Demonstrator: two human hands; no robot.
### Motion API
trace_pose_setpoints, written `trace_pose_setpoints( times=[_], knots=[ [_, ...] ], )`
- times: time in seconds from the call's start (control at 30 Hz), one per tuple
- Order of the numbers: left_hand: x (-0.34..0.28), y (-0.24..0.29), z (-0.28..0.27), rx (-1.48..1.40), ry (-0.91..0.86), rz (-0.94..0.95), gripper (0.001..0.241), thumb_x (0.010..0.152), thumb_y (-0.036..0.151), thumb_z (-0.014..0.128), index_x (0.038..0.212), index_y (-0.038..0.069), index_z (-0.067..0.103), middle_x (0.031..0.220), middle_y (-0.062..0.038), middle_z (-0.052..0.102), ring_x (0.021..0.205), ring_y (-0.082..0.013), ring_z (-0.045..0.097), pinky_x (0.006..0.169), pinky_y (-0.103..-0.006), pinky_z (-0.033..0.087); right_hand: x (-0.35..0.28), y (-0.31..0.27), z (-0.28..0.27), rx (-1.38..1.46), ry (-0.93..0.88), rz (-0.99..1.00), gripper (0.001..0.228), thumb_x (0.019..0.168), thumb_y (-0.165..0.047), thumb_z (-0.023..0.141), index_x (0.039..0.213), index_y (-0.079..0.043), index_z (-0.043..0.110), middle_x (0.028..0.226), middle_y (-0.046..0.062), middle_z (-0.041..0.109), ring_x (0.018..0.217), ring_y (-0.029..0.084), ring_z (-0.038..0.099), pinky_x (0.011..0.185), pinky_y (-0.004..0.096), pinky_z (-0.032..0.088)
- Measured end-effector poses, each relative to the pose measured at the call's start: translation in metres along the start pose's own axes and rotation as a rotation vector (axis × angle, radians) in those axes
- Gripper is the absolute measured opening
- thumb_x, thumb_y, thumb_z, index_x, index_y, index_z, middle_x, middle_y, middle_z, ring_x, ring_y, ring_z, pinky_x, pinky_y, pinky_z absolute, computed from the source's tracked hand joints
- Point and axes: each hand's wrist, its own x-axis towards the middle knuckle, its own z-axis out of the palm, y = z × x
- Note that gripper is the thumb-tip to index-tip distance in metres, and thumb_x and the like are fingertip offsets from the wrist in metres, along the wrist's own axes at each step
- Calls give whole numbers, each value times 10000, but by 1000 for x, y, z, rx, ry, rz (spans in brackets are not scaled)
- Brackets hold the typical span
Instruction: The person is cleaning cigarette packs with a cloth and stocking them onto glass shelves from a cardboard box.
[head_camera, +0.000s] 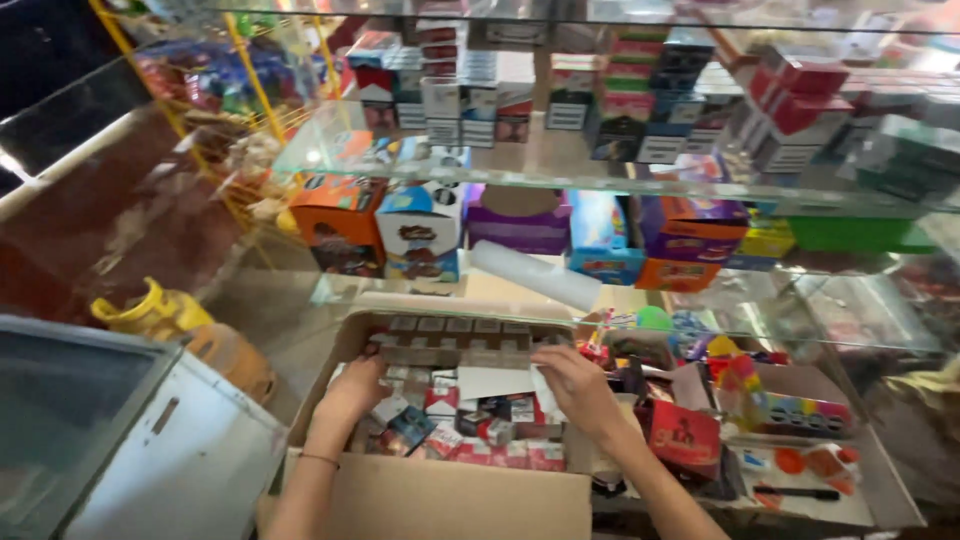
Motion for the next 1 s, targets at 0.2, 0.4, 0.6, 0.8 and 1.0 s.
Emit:
trace_pose_setpoints(
  times=[0.2,0.4,0.6,0.8,1.0],
  knots=[
    [-10,6,-14,21,-246,-39,1144,596,362,997,1517,55,393,1558,-295,360,1380,-478,484,1098,-582,474,1,25,60,63,-204,38,189,942,-31,640,1055,-133,752,1017,48,770,972,285,751,860,408,599],
    [-47,41,-45,170,-421,30,1079,520,514,974,1440,169,530,1464,-252,491,1335,-444,537,1089,-514,492,-13,9,43,60,-335,147,197,956,-23,613,1073,-99,752,1002,98,776,971,319,751,835,425,606],
    [-54,87,-62,-149,-297,174,811,723,245,925,1414,219,500,1487,-65,527,1341,-270,518,1041,-411,480,-12,7,44,85,-397,117,229,983,-67,569,1142,-72,733,1130,87,760,1020,269,734,931,413,576],
    [-64,146,-90,-559,-185,369,612,775,176,850,1302,154,539,1347,-87,642,1234,-261,638,972,-363,600,-15,8,44,125,-294,136,236,978,-69,590,1171,-41,724,1142,129,739,1039,286,715,937,401,556],
    [-41,203,-88,-1803,-221,259,321,945,176,673,1259,130,622,1080,-134,660,937,-252,633,777,-382,548,-16,18,44,42,-22,193,284,977,-87,596,1251,-73,670,1219,115,711,1117,286,690,943,395,533]
  ],
)
